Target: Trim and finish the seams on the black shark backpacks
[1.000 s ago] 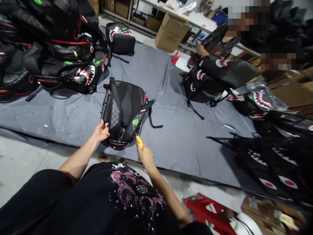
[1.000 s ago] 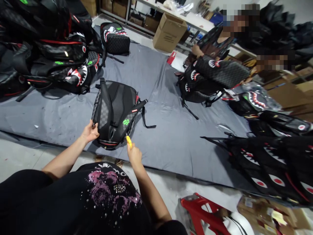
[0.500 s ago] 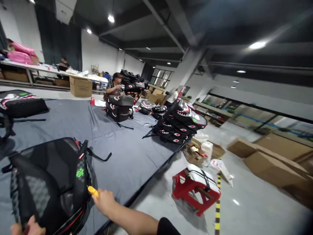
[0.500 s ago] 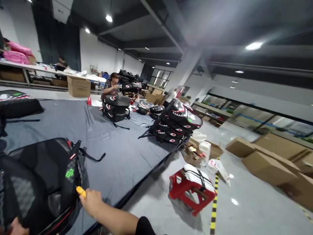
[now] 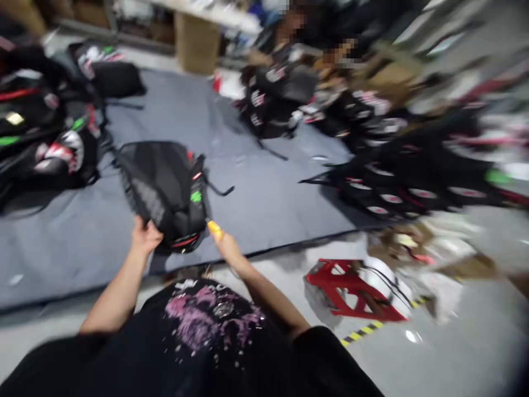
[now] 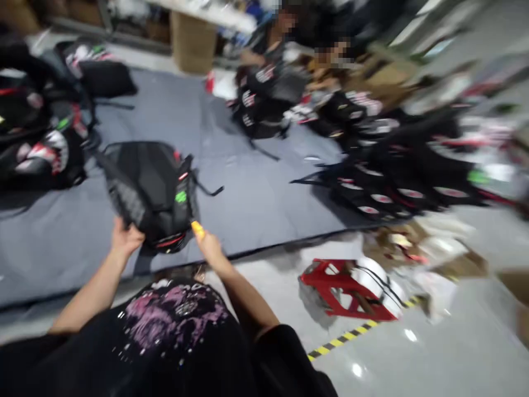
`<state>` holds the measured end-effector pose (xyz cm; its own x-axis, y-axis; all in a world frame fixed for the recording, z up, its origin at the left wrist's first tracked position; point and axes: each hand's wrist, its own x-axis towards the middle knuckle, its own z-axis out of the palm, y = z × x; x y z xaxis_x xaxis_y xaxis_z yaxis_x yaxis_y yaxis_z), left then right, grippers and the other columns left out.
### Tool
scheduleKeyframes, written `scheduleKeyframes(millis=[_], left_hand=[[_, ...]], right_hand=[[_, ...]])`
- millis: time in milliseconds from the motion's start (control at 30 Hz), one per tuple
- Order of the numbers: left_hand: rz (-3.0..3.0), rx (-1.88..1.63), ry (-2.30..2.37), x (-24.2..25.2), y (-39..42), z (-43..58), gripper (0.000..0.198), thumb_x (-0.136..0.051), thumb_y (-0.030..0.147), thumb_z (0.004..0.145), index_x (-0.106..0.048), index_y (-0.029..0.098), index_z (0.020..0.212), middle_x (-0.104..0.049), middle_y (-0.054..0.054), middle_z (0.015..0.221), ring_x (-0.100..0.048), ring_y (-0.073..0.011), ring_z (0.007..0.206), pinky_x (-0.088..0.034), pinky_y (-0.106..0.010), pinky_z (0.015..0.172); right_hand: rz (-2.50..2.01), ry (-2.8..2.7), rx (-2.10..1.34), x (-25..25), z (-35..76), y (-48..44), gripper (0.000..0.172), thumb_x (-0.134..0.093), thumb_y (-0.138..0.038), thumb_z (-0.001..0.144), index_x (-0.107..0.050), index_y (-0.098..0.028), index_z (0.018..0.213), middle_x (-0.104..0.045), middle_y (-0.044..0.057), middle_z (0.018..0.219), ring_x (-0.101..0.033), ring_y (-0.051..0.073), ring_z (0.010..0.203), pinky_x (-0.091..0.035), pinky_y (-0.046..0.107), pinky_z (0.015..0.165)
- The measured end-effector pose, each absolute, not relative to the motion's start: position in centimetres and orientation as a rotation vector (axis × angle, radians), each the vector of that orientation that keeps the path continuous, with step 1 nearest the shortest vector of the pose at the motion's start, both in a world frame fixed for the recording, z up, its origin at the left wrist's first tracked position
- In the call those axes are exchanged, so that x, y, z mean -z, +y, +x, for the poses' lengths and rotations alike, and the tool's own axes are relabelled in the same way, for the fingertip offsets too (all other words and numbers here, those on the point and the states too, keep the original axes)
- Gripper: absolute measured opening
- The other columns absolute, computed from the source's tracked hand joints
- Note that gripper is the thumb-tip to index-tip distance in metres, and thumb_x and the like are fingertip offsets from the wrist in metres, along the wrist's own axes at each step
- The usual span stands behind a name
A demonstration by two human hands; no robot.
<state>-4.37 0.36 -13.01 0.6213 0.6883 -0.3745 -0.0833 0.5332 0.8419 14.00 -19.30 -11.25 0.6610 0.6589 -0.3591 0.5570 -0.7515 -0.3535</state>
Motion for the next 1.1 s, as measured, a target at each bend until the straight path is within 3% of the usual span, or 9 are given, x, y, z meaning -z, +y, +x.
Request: scheduleKeyframes(millis=[67, 167, 367, 500, 567, 667, 767, 933, 1100], left_hand=[[0.591, -0.63, 0.847, 15.3, 1.3, -4.8, 0.066, -0.032, 0.076, 0.09, -0.065, 0.021, 0.075, -0.062, -0.001, 0.06, -0.034, -0.0056, 0.04, -0.029, -0.019, 0.039], [0.249, -0.684, 0.729, 17.2, 1.8, -5.2, 0.054, -0.035, 0.061, 0.098, -0.063, 0.019, 0.08, -0.067, -0.002, 0.071, -0.048, -0.0055, 0.048, -0.025, -0.015, 0.039], [0.274, -0.672, 0.759, 16.1, 1.5, -5.0, 0.048, -0.046, 0.056, 0.096, -0.059, 0.016, 0.074, -0.065, -0.003, 0.073, -0.052, -0.0063, 0.052, -0.03, -0.016, 0.04], [0.92, -0.737, 1.173, 14.3, -1.0, -4.7, 0.043, -0.064, 0.052, 0.085, -0.063, 0.018, 0.111, -0.068, -0.011, 0.109, -0.067, -0.0184, 0.087, -0.053, -0.026, 0.064], [1.52, -0.878, 1.341, 14.0, -3.7, -4.5, 0.068, -0.069, 0.045, 0.08, -0.048, 0.019, 0.139, -0.051, -0.017, 0.143, -0.054, -0.0298, 0.126, -0.052, -0.04, 0.094], [2.393, -0.74, 1.022, 16.1, -6.7, -3.8, 0.071, -0.058, 0.032, 0.086, -0.035, 0.023, 0.153, -0.018, -0.014, 0.165, -0.015, -0.0363, 0.152, -0.022, -0.057, 0.119], [2.887, -0.582, 0.793, 19.7, -5.9, -1.2, 0.072, -0.054, 0.017, 0.081, -0.04, 0.023, 0.151, -0.028, -0.014, 0.161, -0.018, -0.0355, 0.151, -0.019, -0.056, 0.12], [3.247, -0.409, 0.748, 20.8, -1.8, 3.5, 0.079, -0.06, 0.024, 0.079, -0.033, 0.016, 0.154, -0.052, -0.026, 0.141, -0.052, -0.0375, 0.129, -0.037, -0.048, 0.108], [3.189, -0.268, 0.656, 19.5, 1.4, 5.0, 0.079, -0.054, 0.028, 0.08, -0.032, 0.013, 0.154, -0.065, -0.025, 0.124, -0.065, -0.0358, 0.106, -0.047, -0.046, 0.093]], right_hand=[[-2.691, -1.044, -0.767, 12.8, 13.7, -20.5, 0.052, -0.021, -0.038, 0.106, -0.056, -0.012, 0.135, -0.068, 0.017, 0.118, -0.064, 0.027, 0.113, -0.049, 0.037, 0.091], [-2.723, -1.043, -0.815, 13.3, 13.3, -24.1, 0.052, -0.024, -0.042, 0.104, -0.057, -0.015, 0.134, -0.072, 0.015, 0.111, -0.068, 0.027, 0.107, -0.051, 0.034, 0.085], [-2.755, -1.243, -0.955, 13.7, 11.0, -25.6, 0.047, -0.029, -0.045, 0.103, -0.063, -0.019, 0.123, -0.074, 0.013, 0.106, -0.07, 0.027, 0.101, -0.051, 0.034, 0.08], [-2.795, -1.294, -1.007, 14.4, 9.9, -22.7, 0.05, -0.029, -0.047, 0.103, -0.063, -0.017, 0.123, -0.074, 0.015, 0.107, -0.07, 0.028, 0.104, -0.051, 0.034, 0.082], [-2.782, -1.238, -1.008, 14.5, 9.3, -22.4, 0.05, -0.03, -0.049, 0.102, -0.064, -0.019, 0.123, -0.074, 0.014, 0.107, -0.071, 0.029, 0.101, -0.052, 0.034, 0.08], [-2.657, -1.266, -0.923, 15.0, 8.6, -22.4, 0.052, -0.033, -0.054, 0.099, -0.072, -0.022, 0.112, -0.076, 0.012, 0.103, -0.072, 0.031, 0.097, -0.054, 0.036, 0.078], [-2.624, -1.204, -0.777, 16.2, 9.1, -21.8, 0.053, -0.034, -0.053, 0.098, -0.073, -0.019, 0.111, -0.075, 0.014, 0.104, -0.072, 0.034, 0.097, -0.055, 0.041, 0.081], [-2.628, -0.981, -0.719, 16.6, 9.9, -20.6, 0.048, -0.039, -0.05, 0.096, -0.072, -0.019, 0.114, -0.075, 0.015, 0.107, -0.071, 0.035, 0.101, -0.056, 0.046, 0.085], [-2.624, -0.922, -0.676, 15.8, 11.1, -18.9, 0.048, -0.04, -0.047, 0.095, -0.071, -0.018, 0.117, -0.073, 0.016, 0.112, -0.069, 0.036, 0.106, -0.055, 0.047, 0.089]])
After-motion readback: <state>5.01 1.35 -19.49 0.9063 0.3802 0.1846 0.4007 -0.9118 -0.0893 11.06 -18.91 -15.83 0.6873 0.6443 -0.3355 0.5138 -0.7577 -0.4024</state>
